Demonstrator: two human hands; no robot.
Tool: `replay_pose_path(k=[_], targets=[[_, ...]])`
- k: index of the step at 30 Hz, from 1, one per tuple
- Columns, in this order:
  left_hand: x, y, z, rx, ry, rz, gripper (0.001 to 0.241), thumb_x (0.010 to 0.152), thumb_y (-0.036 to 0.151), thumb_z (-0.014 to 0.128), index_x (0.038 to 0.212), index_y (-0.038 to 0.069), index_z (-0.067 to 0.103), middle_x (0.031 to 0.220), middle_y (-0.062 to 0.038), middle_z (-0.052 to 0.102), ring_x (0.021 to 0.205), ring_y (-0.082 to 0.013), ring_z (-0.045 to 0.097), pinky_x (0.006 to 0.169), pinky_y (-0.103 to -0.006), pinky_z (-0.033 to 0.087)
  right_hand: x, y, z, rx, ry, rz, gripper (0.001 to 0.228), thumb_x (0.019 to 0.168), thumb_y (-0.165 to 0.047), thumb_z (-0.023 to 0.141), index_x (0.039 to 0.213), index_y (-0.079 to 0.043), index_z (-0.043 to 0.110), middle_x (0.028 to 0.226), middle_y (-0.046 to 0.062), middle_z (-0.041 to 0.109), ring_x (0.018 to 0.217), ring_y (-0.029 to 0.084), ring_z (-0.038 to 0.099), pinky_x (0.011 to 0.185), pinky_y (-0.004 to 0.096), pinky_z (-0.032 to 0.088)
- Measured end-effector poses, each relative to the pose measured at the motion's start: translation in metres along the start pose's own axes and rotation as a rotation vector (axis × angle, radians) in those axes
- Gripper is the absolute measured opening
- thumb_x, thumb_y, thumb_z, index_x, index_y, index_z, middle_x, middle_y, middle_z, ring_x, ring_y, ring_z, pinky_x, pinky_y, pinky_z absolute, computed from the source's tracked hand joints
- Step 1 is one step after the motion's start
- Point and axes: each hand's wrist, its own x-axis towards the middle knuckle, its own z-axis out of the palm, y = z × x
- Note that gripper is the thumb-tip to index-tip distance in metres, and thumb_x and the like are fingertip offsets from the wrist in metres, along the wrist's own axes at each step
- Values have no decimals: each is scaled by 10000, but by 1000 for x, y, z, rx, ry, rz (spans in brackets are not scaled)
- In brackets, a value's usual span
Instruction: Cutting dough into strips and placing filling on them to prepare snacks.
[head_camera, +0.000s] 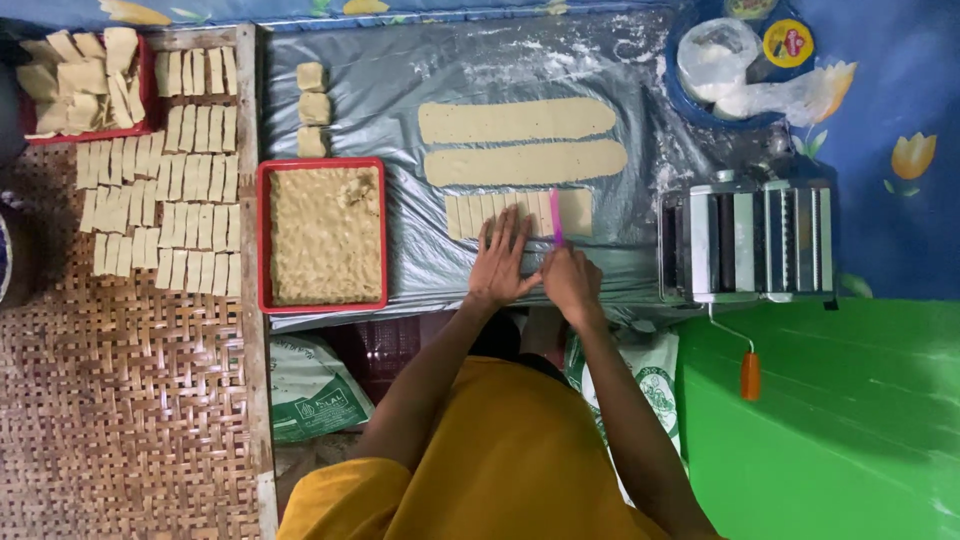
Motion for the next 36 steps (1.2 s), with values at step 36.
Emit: replay_pose_path(k=[36], targets=[[34, 31, 12, -76, 196, -23, 718, 916, 560, 505, 1564, 273, 392, 1599, -252, 306, 1535, -400, 237, 1210, -622, 173, 18, 59, 27, -44, 301, -88, 415, 1054, -379, 425, 1001, -39, 656, 858, 268, 720, 879, 476, 734, 752, 598, 586]])
